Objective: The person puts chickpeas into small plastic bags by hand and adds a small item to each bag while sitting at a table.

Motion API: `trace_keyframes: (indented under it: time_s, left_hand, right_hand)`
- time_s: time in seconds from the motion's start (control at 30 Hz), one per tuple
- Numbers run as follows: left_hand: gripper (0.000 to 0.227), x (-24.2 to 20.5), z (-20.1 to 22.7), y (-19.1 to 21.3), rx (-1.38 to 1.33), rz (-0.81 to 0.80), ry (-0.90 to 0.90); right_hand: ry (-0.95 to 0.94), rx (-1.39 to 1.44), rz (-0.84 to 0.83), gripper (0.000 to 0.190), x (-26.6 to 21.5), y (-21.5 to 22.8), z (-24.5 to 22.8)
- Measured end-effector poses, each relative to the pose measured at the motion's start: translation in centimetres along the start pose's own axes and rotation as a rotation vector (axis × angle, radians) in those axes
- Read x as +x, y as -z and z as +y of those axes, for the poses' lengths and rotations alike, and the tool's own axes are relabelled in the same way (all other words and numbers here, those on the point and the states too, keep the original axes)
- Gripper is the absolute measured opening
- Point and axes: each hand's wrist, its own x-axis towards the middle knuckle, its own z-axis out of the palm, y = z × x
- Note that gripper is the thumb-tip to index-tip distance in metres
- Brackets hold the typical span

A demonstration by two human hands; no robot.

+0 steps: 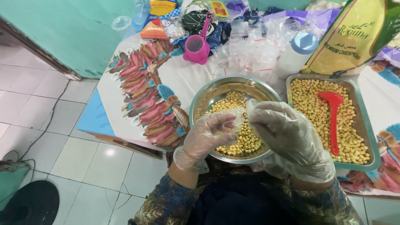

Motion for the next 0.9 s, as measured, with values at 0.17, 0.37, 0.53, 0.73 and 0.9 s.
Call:
trace_keyframes:
  time_s: [0.17, 0.37, 0.53, 0.73, 0.9]
  left_hand:
    - [0.052, -0.1, 1.9, -1.9, -0.006, -0.103, 0.025]
    - [0.054, 0.3, -0.9, -0.6, -0.061, -0.098, 0.072]
    - [0.051, 0.2, 1.7, -1.9, -0.051, -0.167, -0.008]
    - [0.07, 0.3, -0.6, -1.2, 0.162, -0.094, -0.202]
    - [0.048, -0.6, 1.9, -2.7, 0.463, 0.027, -0.371]
  right_hand:
    - [0.111, 0.053, 0.012, 0.02, -0.1, -0.3, -0.8]
    - [0.158, 0.071, -0.016, 0.016, 0.3, 0.9, -0.7]
    - [0.137, 0.099, -0.08, 0.017, 1.0, 1.2, -2.6]
    - [0.177, 0.06, 0.061, 0.011, 0.6, -0.1, -2.3]
    - [0.153, 0.013, 0.13, 0.01, 0.0, -0.9, -2.0]
